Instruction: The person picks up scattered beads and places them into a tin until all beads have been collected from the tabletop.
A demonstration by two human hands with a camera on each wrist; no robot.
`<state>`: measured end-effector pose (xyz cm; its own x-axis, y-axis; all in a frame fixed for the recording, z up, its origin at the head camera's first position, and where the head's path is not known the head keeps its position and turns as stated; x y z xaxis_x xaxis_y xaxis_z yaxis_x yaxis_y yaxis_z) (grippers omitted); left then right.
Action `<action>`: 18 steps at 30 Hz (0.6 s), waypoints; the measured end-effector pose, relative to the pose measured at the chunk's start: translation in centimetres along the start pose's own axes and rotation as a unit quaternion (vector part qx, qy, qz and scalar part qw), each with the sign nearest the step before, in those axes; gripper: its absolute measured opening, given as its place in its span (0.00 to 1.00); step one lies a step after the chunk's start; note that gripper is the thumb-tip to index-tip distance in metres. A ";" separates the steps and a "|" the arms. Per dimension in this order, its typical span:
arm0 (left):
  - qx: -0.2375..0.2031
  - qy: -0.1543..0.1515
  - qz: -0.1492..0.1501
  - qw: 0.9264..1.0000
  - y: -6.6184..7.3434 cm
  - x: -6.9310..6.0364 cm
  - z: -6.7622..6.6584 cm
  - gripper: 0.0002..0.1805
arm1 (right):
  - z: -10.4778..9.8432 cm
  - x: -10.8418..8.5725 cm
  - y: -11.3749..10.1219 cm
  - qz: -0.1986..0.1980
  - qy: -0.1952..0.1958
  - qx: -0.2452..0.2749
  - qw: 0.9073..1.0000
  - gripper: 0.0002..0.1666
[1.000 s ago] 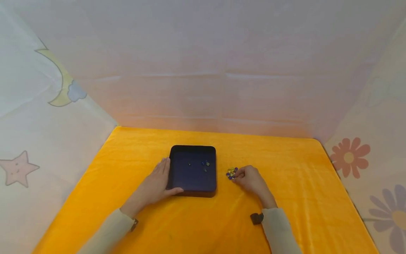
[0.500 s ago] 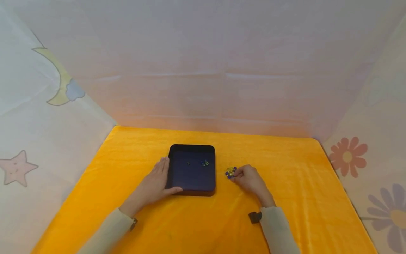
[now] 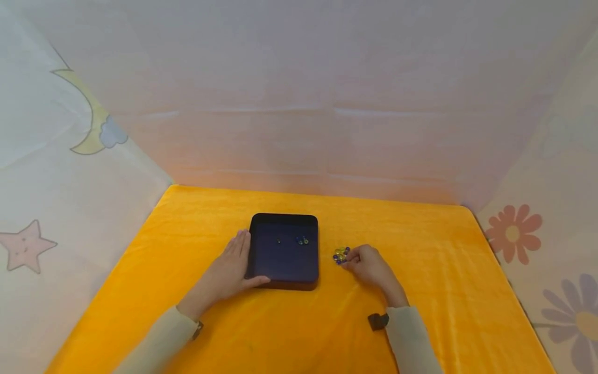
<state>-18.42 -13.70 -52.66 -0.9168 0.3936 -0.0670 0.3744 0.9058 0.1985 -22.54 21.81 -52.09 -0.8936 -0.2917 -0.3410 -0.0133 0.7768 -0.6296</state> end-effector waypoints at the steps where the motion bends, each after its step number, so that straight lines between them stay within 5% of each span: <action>1: 0.000 -0.001 -0.001 1.000 0.0 0.0 0.0 0.70 | 0.0 0.0 0.0 0.001 0.000 0.000 1.000 0.10; 18: 0.048 0.009 -0.004 0.999 0.2 -0.2 -0.1 0.69 | -0.7 -0.5 -0.5 -0.018 0.020 0.007 1.000 0.11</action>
<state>-18.20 -13.64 -52.47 -0.9219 0.3841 -0.0509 0.3777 0.9202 0.1032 -22.35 21.97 -51.15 -0.9100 -0.2967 -0.2895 -0.0404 0.7585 -0.6505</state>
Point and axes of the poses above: each hand's wrist, its own x-axis towards the middle knuckle, its own z-axis out of the palm, y = z × x, the point moved 4 cm from there along x, towards the middle knuckle, and after that the axes turned 5 degrees about -y, right-handed, at the moved point
